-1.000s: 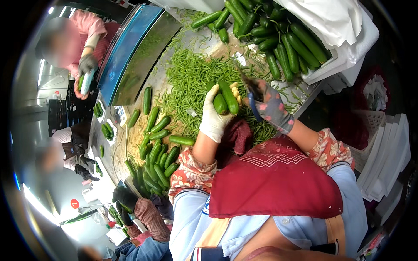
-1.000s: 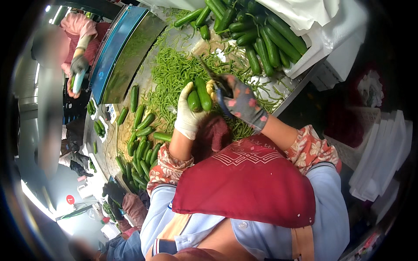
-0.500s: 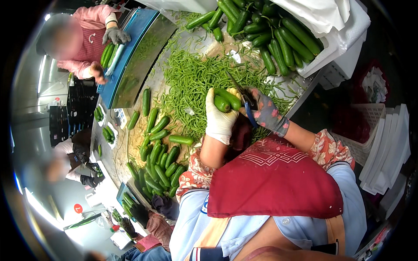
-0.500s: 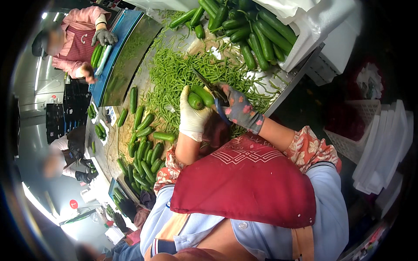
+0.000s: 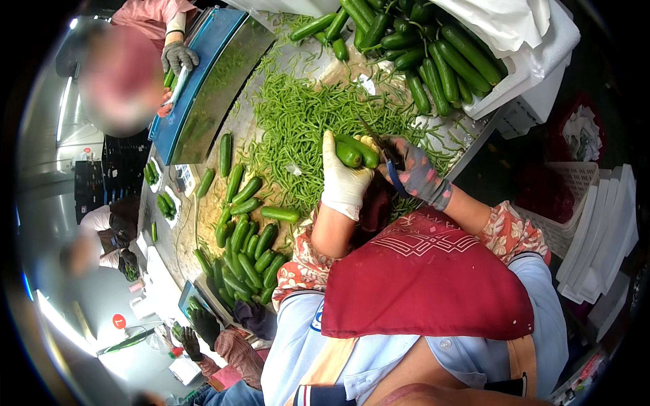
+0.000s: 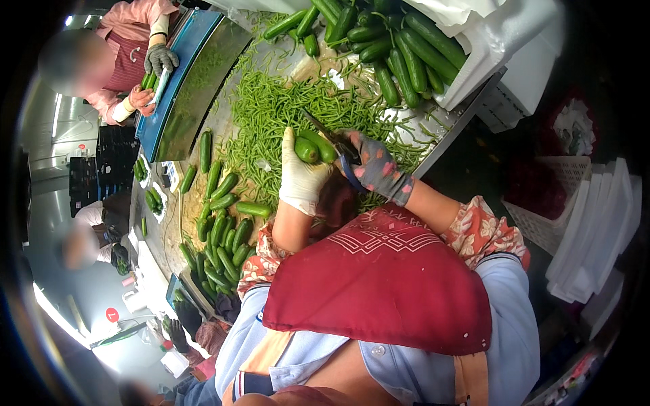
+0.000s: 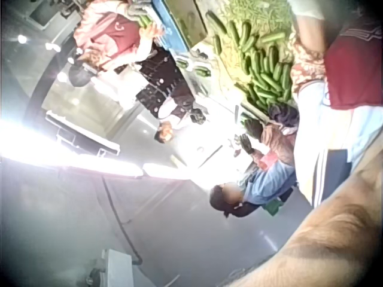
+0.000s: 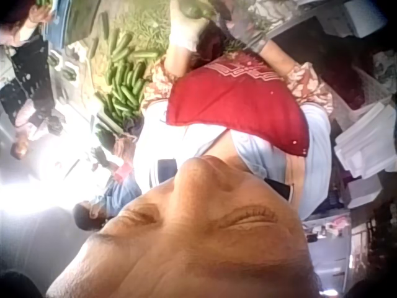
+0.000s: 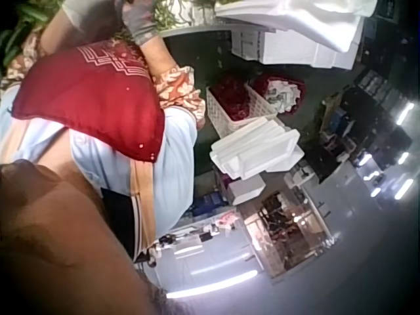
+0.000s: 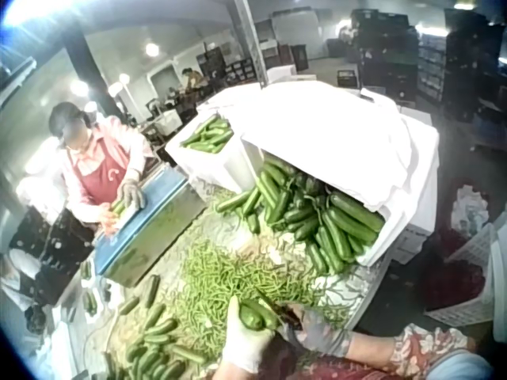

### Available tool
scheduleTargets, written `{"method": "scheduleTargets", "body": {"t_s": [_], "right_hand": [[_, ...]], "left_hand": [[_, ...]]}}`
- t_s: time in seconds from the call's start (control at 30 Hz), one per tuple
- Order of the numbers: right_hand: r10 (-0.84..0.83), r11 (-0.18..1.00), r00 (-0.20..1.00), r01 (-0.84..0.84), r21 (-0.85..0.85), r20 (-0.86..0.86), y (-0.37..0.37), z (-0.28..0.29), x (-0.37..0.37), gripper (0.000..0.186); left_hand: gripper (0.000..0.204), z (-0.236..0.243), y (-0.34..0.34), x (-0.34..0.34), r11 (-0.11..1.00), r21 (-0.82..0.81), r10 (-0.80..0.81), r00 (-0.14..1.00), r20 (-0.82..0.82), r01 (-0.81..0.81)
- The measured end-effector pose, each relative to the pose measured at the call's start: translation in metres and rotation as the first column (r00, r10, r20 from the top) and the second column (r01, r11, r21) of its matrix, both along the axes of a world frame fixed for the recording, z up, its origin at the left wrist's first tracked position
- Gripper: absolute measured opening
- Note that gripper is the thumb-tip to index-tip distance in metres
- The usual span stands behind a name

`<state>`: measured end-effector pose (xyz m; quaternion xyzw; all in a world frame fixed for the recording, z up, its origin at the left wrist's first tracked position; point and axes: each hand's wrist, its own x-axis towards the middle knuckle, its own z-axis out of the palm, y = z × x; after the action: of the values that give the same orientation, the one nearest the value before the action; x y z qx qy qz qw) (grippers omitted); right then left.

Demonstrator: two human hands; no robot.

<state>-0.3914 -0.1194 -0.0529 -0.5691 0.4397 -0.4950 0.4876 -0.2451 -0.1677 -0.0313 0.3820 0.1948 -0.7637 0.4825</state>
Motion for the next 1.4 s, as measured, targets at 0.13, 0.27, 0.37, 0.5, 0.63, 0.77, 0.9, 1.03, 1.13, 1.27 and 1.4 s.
{"method": "scheduleTargets", "body": {"t_s": [0.13,0.27,0.37,0.5,0.63,0.77,0.9,1.03,1.13,1.27,1.4], "right_hand": [[0.000,1.000,0.999,0.000,0.006,-0.054,-0.002,0.010,0.001,0.040],[0.084,0.971,0.961,-0.138,0.196,0.263,-0.001,-0.007,-0.007,0.040],[0.091,0.942,0.743,-0.279,0.184,0.663,-0.004,-0.022,-0.015,0.048],[0.169,0.959,0.839,-0.261,0.111,0.517,-0.019,-0.015,-0.013,0.044],[0.128,0.987,0.992,-0.128,-0.098,-0.013,-0.026,0.002,-0.005,0.046],[0.279,0.913,0.884,-0.366,0.183,0.376,-0.032,-0.010,-0.013,0.052],[0.346,0.902,0.921,-0.378,0.206,0.177,-0.047,-0.027,-0.020,0.053],[0.109,0.976,0.994,-0.110,-0.187,-0.016,-0.034,-0.015,-0.001,0.050],[0.070,0.991,0.996,-0.076,0.111,0.059,-0.032,-0.005,-0.002,0.050],[-0.002,0.975,0.983,-0.039,-0.218,-0.183,-0.029,-0.016,-0.007,0.049],[-0.064,0.964,0.949,-0.021,-0.266,-0.308,-0.031,0.011,0.004,0.044]], "left_hand": [[0.049,-0.003,0.003,0.000,0.996,-0.073,-0.042,0.999,-0.005,0.041],[0.053,-0.001,-0.001,-0.002,0.999,-0.033,-0.013,1.000,0.008,0.013],[0.055,0.001,0.000,-0.004,1.000,0.005,-0.019,1.000,0.005,0.019],[0.050,0.011,0.005,-0.011,0.994,-0.013,-0.106,0.986,0.129,0.108],[0.043,0.007,0.007,-0.015,0.975,-0.082,-0.202,0.977,0.062,0.207],[0.048,0.002,0.009,-0.006,0.926,-0.241,-0.287,0.956,0.051,0.291],[0.052,0.008,0.008,-0.014,0.965,-0.096,-0.232,0.965,0.124,0.245],[0.053,0.005,0.006,-0.010,0.955,-0.164,-0.239,0.968,0.070,0.248],[0.051,0.006,0.006,-0.009,0.983,-0.070,-0.166,0.983,0.078,0.172],[0.046,0.007,0.006,-0.014,0.981,-0.095,-0.163,0.985,0.049,0.167],[0.040,0.005,0.006,-0.016,0.968,-0.167,-0.184,0.982,0.037,0.188]]}}
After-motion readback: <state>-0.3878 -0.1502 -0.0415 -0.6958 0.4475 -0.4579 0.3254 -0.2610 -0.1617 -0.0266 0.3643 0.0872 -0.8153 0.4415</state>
